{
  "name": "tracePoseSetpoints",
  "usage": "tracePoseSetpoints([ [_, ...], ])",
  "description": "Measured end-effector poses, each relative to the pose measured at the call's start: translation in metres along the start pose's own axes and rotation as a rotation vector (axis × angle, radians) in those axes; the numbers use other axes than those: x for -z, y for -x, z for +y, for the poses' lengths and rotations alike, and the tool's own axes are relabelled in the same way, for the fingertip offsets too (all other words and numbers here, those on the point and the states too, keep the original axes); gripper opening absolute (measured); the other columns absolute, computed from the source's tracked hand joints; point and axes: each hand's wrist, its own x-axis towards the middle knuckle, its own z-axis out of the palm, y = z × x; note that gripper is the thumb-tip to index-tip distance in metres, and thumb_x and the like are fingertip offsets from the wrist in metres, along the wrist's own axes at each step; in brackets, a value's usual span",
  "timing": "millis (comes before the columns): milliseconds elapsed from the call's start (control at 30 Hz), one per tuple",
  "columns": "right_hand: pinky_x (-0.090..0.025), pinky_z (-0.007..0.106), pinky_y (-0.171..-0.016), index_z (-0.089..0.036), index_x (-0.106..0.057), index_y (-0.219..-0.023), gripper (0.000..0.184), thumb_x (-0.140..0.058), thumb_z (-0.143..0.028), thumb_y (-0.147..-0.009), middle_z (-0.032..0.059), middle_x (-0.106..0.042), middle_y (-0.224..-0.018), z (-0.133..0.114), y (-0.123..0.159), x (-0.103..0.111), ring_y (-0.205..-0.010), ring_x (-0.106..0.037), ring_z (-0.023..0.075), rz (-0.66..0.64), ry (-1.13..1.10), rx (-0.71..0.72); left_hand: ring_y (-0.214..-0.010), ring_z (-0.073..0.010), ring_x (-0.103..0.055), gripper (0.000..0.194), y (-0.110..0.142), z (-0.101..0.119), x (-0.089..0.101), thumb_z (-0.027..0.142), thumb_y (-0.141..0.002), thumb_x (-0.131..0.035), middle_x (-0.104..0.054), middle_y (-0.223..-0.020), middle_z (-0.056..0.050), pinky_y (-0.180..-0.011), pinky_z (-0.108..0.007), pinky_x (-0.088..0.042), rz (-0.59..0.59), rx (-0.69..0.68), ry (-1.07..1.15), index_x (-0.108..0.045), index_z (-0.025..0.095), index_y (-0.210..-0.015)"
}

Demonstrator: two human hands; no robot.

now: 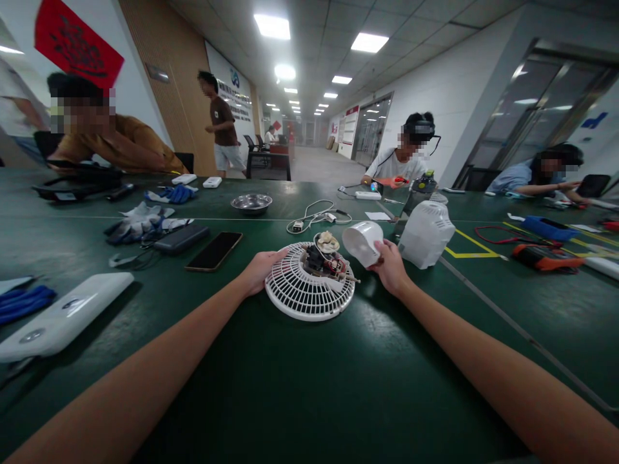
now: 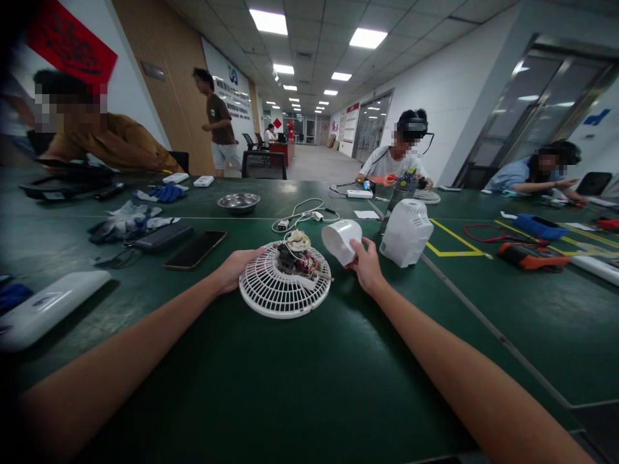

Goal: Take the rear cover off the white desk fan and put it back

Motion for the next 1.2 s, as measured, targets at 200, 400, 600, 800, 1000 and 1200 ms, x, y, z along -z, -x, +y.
tracePoseSetpoints([
  [200,-0.054,0.029,-0.051,-0.022,-0.061,-0.105,0.035,-0.045,-0.051,-0.095,0.0038,-0.073,-0.080,-0.010,0.007,-0.004,-0.065,-0.070,0.0207,-0.179,-0.323,-0.263,-0.073,-0.0188,-0.075,0.015,0.002,0.001,-0.002,0.016,-0.093,-0.062,-0.076,-0.090,-0.017,-0.069,-0.027,-0.062,-0.017,-0.004,0.002,-0.072,0.005,-0.095],
  [400,-0.055,0.029,-0.052,-0.022,-0.062,-0.107,0.038,-0.039,-0.051,-0.098,0.0052,-0.075,-0.083,-0.011,0.007,-0.002,-0.067,-0.071,0.0207,-0.179,-0.351,-0.301,-0.069,-0.0184,-0.074,0.014,0.003,0.001,-0.002,0.017,-0.093,-0.063,-0.076,-0.086,-0.016,-0.066,-0.027,-0.062,-0.004,-0.002,-0.003,-0.072,0.006,-0.091],
  [600,-0.054,0.029,-0.050,-0.023,-0.062,-0.106,0.035,-0.040,-0.049,-0.098,0.0036,-0.075,-0.083,-0.010,0.007,-0.003,-0.065,-0.071,0.0206,-0.184,-0.358,-0.278,-0.071,-0.0186,-0.074,0.016,-0.001,-0.001,0.001,0.017,-0.094,-0.061,-0.076,-0.088,-0.016,-0.068,-0.028,-0.062,-0.013,-0.009,-0.014,-0.072,0.005,-0.094],
  [800,-0.054,0.029,-0.050,-0.023,-0.063,-0.104,0.034,-0.041,-0.049,-0.098,0.0031,-0.076,-0.082,-0.010,0.007,-0.003,-0.065,-0.071,0.0207,-0.167,-0.347,-0.285,-0.072,-0.0184,-0.074,0.014,-0.007,-0.004,0.006,0.019,-0.093,-0.064,-0.076,-0.086,-0.015,-0.069,-0.028,-0.062,-0.012,-0.017,-0.040,-0.071,0.008,-0.094],
  [1000,-0.054,0.028,-0.051,-0.023,-0.063,-0.106,0.034,-0.044,-0.049,-0.097,0.0031,-0.076,-0.085,-0.010,0.009,-0.004,-0.065,-0.071,0.0198,-0.193,-0.349,-0.270,-0.072,-0.0183,-0.074,0.015,-0.006,-0.003,0.005,0.020,-0.093,-0.064,-0.076,-0.086,-0.015,-0.069,-0.028,-0.062,-0.001,-0.015,-0.040,-0.071,0.007,-0.095],
  [1200,-0.053,0.028,-0.050,-0.023,-0.062,-0.105,0.032,-0.047,-0.049,-0.095,0.0034,-0.075,-0.086,-0.012,0.010,-0.004,-0.066,-0.070,0.0201,-0.183,-0.339,-0.272,-0.071,-0.0185,-0.074,0.014,0.000,0.000,0.001,0.019,-0.092,-0.065,-0.076,-0.086,-0.016,-0.066,-0.027,-0.061,0.009,-0.013,-0.036,-0.071,0.006,-0.094],
])
